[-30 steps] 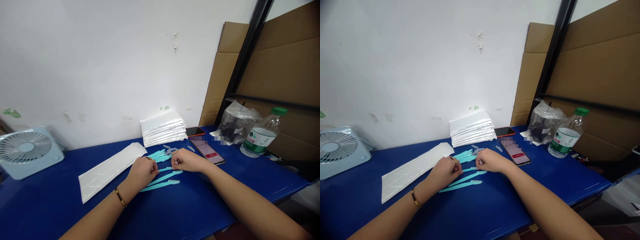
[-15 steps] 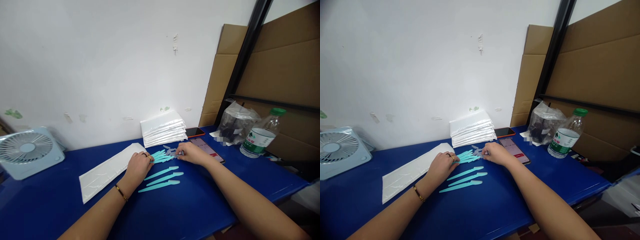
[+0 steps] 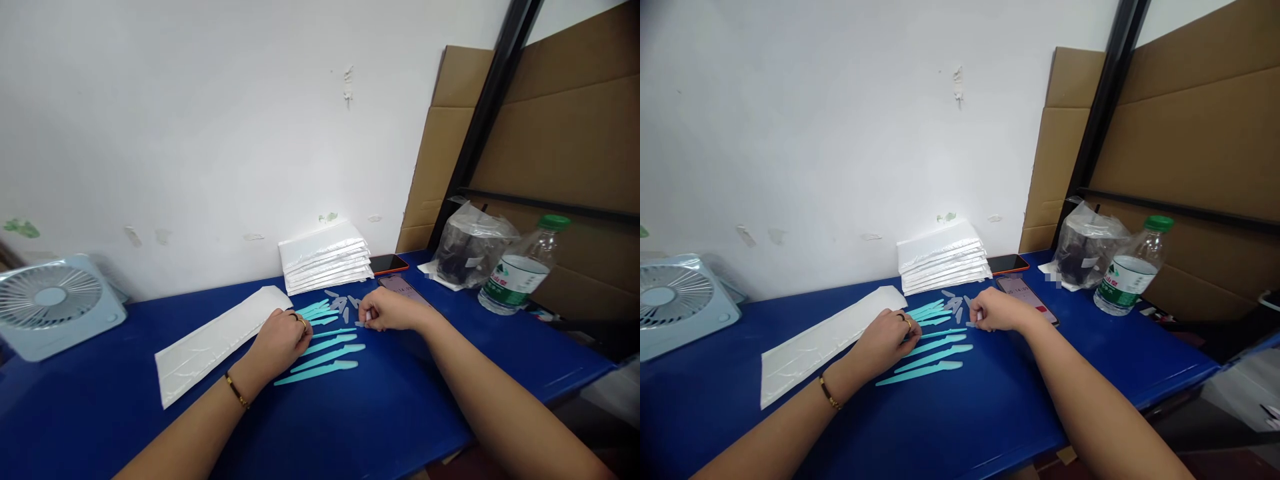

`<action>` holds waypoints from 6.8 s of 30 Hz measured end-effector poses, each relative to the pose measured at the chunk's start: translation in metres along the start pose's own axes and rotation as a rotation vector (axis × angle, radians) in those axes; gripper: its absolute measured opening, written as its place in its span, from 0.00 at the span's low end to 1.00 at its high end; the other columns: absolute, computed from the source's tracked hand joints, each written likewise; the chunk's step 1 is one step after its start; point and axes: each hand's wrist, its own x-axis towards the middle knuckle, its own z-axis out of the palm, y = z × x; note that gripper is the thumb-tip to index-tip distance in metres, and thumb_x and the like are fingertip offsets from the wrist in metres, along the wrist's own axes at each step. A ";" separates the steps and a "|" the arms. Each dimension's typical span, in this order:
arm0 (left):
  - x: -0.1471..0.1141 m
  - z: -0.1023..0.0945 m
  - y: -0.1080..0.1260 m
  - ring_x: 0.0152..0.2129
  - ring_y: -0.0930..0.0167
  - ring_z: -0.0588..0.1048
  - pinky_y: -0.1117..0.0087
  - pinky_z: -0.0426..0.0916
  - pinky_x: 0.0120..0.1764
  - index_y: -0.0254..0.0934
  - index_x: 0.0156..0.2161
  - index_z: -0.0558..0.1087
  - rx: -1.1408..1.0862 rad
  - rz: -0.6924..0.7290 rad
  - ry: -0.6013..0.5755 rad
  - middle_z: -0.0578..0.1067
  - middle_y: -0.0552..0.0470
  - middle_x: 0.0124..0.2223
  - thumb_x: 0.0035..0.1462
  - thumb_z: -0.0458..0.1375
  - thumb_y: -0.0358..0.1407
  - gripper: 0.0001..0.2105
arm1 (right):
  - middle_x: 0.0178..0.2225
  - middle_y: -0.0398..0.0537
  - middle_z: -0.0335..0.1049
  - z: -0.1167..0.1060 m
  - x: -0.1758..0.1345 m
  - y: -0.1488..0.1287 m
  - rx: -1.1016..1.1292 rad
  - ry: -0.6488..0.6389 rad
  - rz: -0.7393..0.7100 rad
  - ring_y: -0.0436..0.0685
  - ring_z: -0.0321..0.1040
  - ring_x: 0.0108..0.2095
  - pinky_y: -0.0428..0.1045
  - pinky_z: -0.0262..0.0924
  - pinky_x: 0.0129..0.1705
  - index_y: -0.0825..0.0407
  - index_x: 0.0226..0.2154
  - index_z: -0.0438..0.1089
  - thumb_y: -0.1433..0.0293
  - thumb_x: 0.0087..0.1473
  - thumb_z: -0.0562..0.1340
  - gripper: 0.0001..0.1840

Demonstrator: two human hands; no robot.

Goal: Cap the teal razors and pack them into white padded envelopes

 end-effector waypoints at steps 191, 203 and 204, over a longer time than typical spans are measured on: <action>-0.007 0.011 0.006 0.52 0.64 0.61 0.63 0.61 0.50 0.41 0.59 0.55 -0.179 0.083 -0.028 0.67 0.48 0.54 0.59 0.43 0.51 0.26 | 0.34 0.47 0.70 0.004 0.019 0.007 -0.104 0.387 -0.122 0.53 0.66 0.32 0.45 0.57 0.34 0.49 0.37 0.74 0.70 0.47 0.62 0.12; -0.007 0.006 0.010 0.54 0.62 0.59 0.61 0.60 0.51 0.40 0.60 0.53 -0.309 0.134 -0.090 0.66 0.47 0.54 0.57 0.46 0.51 0.29 | 0.27 0.44 0.70 0.024 0.036 0.010 0.054 0.378 -0.173 0.48 0.64 0.26 0.43 0.56 0.28 0.51 0.28 0.75 0.66 0.46 0.64 0.06; -0.007 0.006 0.011 0.54 0.62 0.59 0.61 0.60 0.52 0.40 0.60 0.53 -0.321 0.145 -0.097 0.65 0.47 0.55 0.57 0.46 0.51 0.29 | 0.27 0.44 0.70 0.024 0.035 0.009 0.059 0.358 -0.181 0.48 0.65 0.26 0.42 0.56 0.28 0.51 0.28 0.75 0.66 0.46 0.64 0.07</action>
